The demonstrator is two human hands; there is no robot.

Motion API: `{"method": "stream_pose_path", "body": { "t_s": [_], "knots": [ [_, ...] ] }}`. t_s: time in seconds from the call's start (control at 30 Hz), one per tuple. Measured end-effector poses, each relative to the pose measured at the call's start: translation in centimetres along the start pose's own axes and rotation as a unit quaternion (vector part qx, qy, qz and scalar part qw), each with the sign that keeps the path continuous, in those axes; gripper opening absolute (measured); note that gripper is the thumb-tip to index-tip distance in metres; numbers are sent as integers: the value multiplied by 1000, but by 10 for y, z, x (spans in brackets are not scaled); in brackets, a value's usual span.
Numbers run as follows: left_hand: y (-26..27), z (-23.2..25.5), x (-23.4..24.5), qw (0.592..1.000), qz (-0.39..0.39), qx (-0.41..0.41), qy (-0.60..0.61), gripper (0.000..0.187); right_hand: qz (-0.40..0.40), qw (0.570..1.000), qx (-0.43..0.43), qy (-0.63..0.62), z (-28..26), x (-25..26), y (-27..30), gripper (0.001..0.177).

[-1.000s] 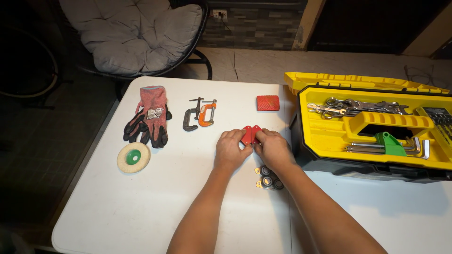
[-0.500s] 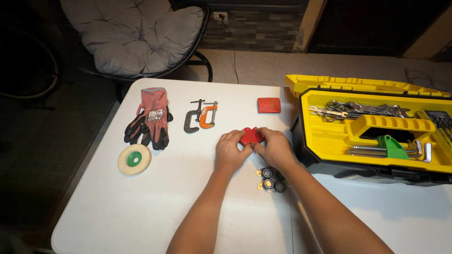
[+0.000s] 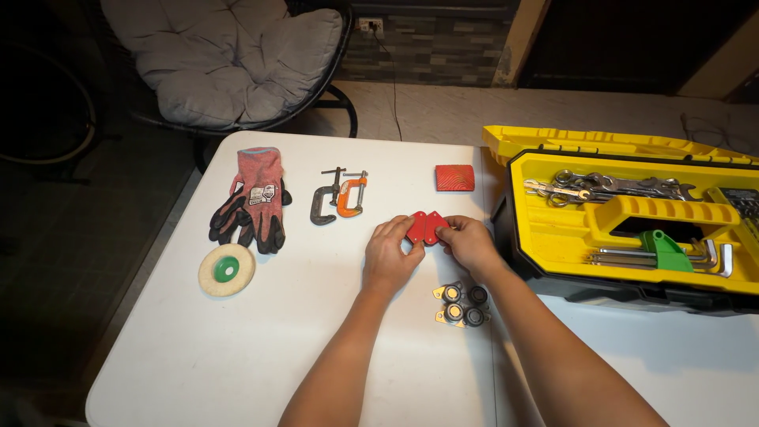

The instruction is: The person places various tools and items from a white table into a yellow toolbox. They handle a wrench, Allen key set, red plastic pieces, and a clamp, arranging them inside the toolbox compartments.

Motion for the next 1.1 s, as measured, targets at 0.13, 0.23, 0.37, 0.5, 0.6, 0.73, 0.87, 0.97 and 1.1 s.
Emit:
{"method": "stream_pose_path", "body": {
  "t_s": [0.13, 0.23, 0.37, 0.5, 0.6, 0.73, 0.87, 0.97, 1.1],
  "knots": [
    [-1, -3, -3, 1000, -20, 18, 15, 52, -14, 998, -30, -59, 15, 2, -10, 15],
    [-7, -9, -4, 998, -22, 24, 47, 59, -30, 994, -40, -100, 21, 1, -15, 10],
    [-22, -41, -22, 982, -84, 146, 91, 59, -27, 992, -42, -115, 26, 0, -17, 7],
    [-40, -46, -29, 983, -128, 113, 67, 54, -20, 994, -24, -101, 22, -3, -13, 6],
    [-38, -50, -36, 965, -190, 174, 49, 45, -13, 996, -19, -85, 14, -5, -6, 6],
    [-39, -48, -38, 956, -207, 210, 11, 38, 19, 998, -23, -61, 10, -4, -1, 11],
    [-41, -44, -37, 962, -188, 194, -23, 37, 31, 999, -15, -14, 4, -2, 2, 14],
    [-38, -42, -39, 963, -174, 203, -33, 35, 34, 999, -25, 1, 3, -2, 3, 15],
    [-35, -33, -38, 967, -136, 207, -58, 35, 48, 998, -37, 18, 3, -1, 3, 15]
  ]
}}
Point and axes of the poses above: each hand's wrist, its own y-axis away from the middle knuckle, its own x-axis out of the back of the hand, z = x × y, the point moved 8 cm from there along -y, towards the middle knuckle, and after that the axes turned 5 degrees about x, right-handed, at the moved point
